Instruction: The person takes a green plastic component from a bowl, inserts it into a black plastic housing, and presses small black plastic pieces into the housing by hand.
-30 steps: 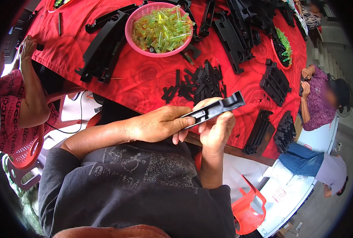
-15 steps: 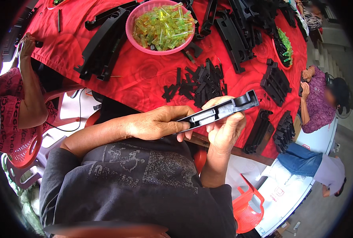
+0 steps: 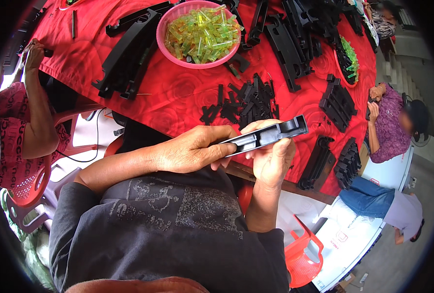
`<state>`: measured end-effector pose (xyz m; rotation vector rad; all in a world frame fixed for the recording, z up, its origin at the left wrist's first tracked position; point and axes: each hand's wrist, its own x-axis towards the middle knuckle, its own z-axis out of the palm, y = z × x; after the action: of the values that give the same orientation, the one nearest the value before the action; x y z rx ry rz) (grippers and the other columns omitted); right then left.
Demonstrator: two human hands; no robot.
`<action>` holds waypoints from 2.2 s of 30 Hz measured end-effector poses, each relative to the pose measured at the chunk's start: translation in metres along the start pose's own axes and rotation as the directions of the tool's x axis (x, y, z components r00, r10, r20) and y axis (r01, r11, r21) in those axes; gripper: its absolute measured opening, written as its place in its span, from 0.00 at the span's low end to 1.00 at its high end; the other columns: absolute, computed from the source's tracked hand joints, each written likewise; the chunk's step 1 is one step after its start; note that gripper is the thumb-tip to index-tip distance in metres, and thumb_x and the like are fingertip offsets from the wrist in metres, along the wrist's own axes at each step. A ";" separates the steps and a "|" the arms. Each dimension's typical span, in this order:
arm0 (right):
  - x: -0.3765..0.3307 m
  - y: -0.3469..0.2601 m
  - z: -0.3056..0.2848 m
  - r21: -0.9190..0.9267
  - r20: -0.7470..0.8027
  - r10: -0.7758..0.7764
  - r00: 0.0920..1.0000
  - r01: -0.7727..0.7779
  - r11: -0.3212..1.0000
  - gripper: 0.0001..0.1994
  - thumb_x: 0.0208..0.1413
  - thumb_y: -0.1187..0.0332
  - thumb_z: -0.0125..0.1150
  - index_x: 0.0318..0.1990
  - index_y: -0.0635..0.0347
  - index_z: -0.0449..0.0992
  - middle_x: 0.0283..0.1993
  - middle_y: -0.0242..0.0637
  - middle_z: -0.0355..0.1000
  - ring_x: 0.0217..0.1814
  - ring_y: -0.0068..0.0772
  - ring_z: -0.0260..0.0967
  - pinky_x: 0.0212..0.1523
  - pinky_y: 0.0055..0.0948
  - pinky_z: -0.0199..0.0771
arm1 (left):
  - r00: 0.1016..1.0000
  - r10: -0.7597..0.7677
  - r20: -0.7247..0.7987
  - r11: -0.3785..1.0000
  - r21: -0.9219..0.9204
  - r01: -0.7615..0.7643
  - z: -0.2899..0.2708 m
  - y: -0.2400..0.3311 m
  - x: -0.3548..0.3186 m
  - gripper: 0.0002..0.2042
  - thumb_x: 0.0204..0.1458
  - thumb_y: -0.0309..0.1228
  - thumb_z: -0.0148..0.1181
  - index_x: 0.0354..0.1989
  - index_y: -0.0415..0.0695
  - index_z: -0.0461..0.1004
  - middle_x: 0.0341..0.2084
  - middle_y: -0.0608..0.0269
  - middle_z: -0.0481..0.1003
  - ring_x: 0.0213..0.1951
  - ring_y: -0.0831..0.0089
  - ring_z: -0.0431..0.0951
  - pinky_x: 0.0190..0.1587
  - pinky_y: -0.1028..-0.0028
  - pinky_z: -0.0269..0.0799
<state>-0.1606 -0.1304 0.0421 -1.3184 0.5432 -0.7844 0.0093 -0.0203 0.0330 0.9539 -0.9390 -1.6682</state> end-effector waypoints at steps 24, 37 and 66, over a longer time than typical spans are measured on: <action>0.062 -0.063 0.001 -0.847 0.476 0.515 0.713 0.213 0.488 0.10 0.52 0.74 0.62 0.41 0.68 0.81 0.36 0.52 0.79 0.34 0.50 0.78 0.36 0.38 0.77 | 0.989 0.130 -0.071 0.708 0.704 -0.043 -0.027 0.003 -0.008 0.09 0.57 0.27 0.56 0.42 0.35 0.72 0.20 0.43 0.73 0.29 0.45 0.77 0.32 0.54 0.68; 0.063 -0.065 -0.003 -0.865 0.437 0.573 0.693 0.150 0.479 0.09 0.53 0.78 0.62 0.41 0.68 0.81 0.31 0.43 0.79 0.28 0.26 0.76 0.29 0.25 0.73 | 0.997 0.058 0.053 0.861 0.503 -0.077 -0.037 -0.002 -0.004 0.14 0.57 0.28 0.52 0.48 0.34 0.71 0.26 0.42 0.77 0.35 0.46 0.79 0.39 0.54 0.72; 0.059 -0.076 -0.003 -0.901 0.325 0.694 0.642 -0.012 0.434 0.07 0.53 0.74 0.64 0.37 0.67 0.82 0.21 0.43 0.74 0.20 0.24 0.69 0.23 0.28 0.65 | 0.989 0.044 0.139 0.925 0.370 -0.093 -0.025 -0.017 0.002 0.12 0.59 0.27 0.45 0.45 0.35 0.72 0.23 0.59 0.74 0.27 0.68 0.76 0.34 0.66 0.72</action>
<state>-0.1403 -0.1828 0.1203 -2.1410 0.6189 0.5383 0.0253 -0.0217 0.0080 1.0586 -1.3997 -1.5324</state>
